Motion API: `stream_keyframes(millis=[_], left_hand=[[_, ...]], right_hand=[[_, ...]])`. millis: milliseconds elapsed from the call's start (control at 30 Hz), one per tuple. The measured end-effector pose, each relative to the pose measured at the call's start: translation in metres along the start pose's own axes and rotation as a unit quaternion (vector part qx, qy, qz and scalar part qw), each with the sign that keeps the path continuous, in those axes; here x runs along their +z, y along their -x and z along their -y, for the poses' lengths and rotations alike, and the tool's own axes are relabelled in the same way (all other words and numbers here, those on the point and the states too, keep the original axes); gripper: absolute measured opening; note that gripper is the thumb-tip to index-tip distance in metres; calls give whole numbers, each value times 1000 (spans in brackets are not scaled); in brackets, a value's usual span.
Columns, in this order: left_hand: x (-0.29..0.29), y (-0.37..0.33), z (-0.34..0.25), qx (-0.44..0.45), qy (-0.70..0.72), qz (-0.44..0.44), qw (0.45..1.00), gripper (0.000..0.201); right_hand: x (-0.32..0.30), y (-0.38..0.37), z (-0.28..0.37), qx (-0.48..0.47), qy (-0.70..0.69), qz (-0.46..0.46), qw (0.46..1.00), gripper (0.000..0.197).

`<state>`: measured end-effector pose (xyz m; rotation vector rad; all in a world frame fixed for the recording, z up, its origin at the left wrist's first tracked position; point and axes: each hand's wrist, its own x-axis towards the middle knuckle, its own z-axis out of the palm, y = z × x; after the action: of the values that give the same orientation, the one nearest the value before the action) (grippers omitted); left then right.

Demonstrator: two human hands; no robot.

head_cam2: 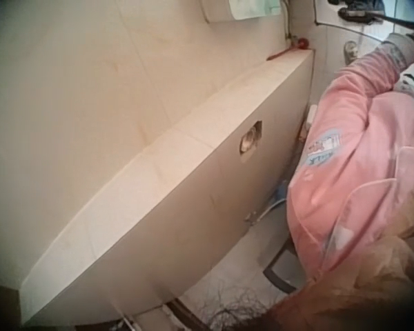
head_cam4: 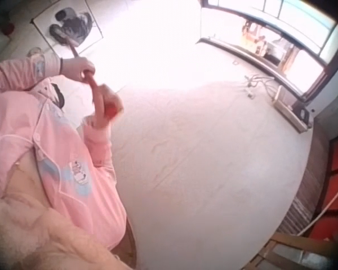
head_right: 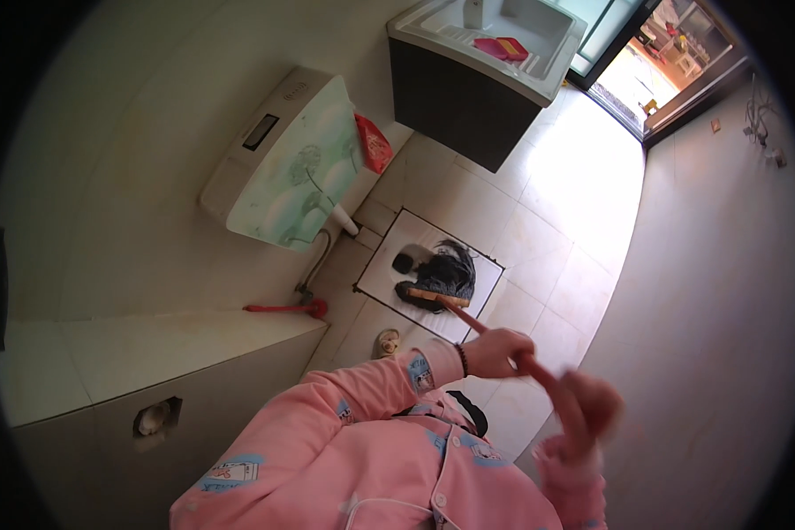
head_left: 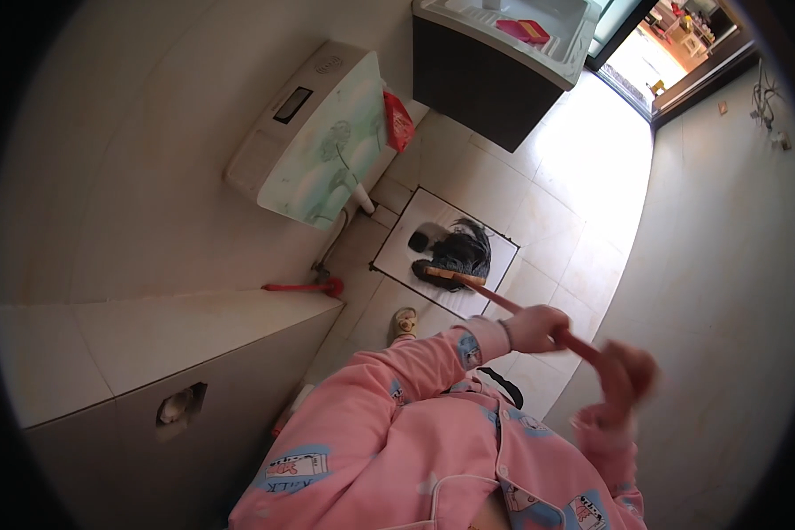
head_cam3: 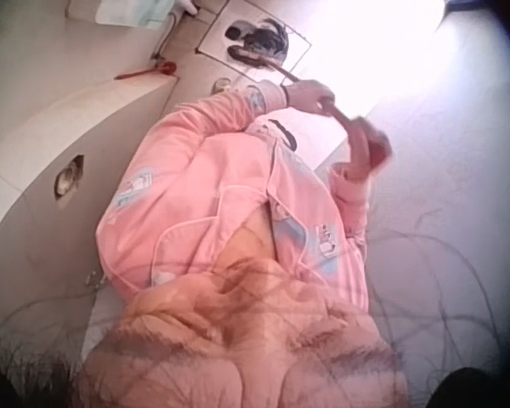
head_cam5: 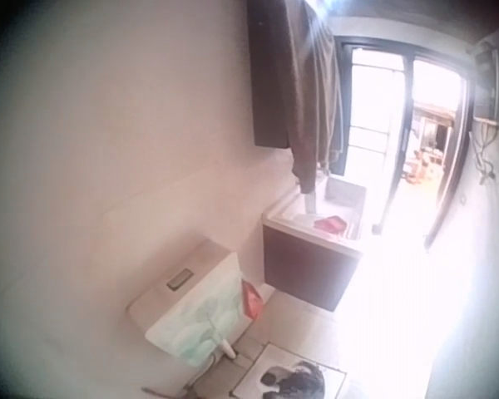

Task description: The person mops a hallway floor and then uses a long-handled brush to scrub the inside of a squat toilet.

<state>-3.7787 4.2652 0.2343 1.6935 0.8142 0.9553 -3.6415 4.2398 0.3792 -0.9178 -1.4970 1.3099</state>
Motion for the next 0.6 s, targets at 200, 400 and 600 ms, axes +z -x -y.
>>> stream_keyframes(millis=[200,400,600], left_hand=[[-3,35,-6,-174,-105,-138,969,29],[-3,56,57,-138,-136,-99,976,23],[-5,61,15,-64,-96,-156,981,22]], right_hand=[[46,-11,-15,-6,31,141,990,18],[53,-12,-57,-11,96,241,966,22],[57,-15,-19,-94,23,286,953,24]])
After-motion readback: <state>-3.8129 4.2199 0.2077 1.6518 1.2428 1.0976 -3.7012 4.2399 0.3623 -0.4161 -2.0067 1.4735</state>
